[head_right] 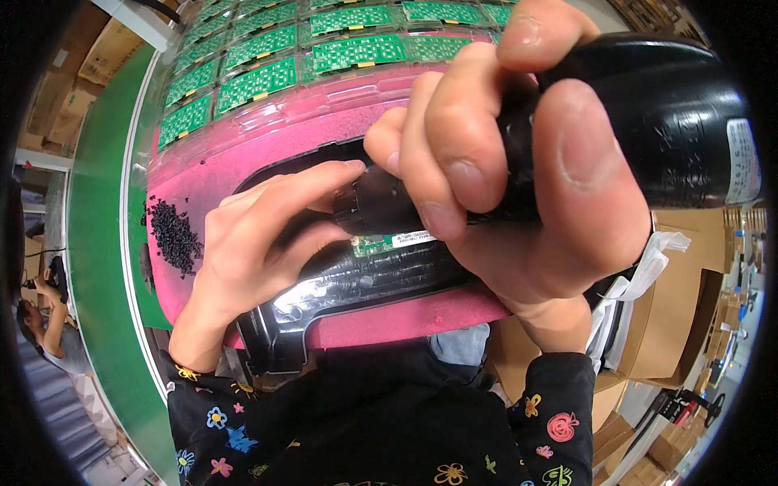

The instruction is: Installing circuit boards into plastic housings using an electric screwdriver.

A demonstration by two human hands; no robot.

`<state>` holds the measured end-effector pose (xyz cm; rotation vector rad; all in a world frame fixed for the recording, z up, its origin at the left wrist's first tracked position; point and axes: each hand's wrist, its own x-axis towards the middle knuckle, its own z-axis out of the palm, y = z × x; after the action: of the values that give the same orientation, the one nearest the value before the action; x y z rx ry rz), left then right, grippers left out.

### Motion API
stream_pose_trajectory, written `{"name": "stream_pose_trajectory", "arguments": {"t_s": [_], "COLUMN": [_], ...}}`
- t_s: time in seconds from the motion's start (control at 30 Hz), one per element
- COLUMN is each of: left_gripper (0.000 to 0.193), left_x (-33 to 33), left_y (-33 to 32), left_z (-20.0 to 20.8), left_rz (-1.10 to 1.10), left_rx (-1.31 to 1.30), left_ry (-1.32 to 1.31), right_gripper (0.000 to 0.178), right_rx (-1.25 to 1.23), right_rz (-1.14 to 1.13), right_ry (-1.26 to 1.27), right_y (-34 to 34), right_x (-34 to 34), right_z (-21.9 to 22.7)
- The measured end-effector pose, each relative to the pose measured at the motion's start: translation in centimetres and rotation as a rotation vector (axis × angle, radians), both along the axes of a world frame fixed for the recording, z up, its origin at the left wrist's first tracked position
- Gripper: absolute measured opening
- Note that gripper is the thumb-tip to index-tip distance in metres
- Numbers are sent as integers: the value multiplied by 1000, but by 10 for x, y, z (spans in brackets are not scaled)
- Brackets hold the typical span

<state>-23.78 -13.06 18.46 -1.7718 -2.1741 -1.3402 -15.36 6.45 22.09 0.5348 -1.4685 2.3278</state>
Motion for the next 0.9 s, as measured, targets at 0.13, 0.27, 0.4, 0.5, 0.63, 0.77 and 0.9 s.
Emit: {"name": "stream_pose_trajectory", "arguments": {"t_s": [0.13, 0.27, 0.4, 0.5, 0.63, 0.77, 0.9], "left_gripper": [45, 43, 42, 32, 18, 16, 17], "left_x": [4, 0, -3, -7, -8, -10, -8], "left_y": [-1, 1, 4, -3, -6, -6, -12], "left_z": [-3, -1, -4, -4, -7, -13, -16], "left_rz": [26, 111, 185, 184, 178, 161, 151], "left_rx": [-8, 78, 119, 65, 56, 30, -62], "left_ry": [-67, -62, -106, -88, -56, -63, -80], "right_gripper": [29, 32, 37, 38, 37, 36, 36], "right_rx": [91, 155, 156, 83, 138, 245, 281], "right_rz": [17, 192, 23, 2, 56, 193, 75], "right_ry": [-166, -131, -164, -197, -183, -96, -159], "right_y": [-3, 0, -16, -30, -34, -31, -39], "right_x": [3, -3, -2, 1, 1, -3, 4], "right_z": [18, 8, -4, -7, -2, -4, -8]}}
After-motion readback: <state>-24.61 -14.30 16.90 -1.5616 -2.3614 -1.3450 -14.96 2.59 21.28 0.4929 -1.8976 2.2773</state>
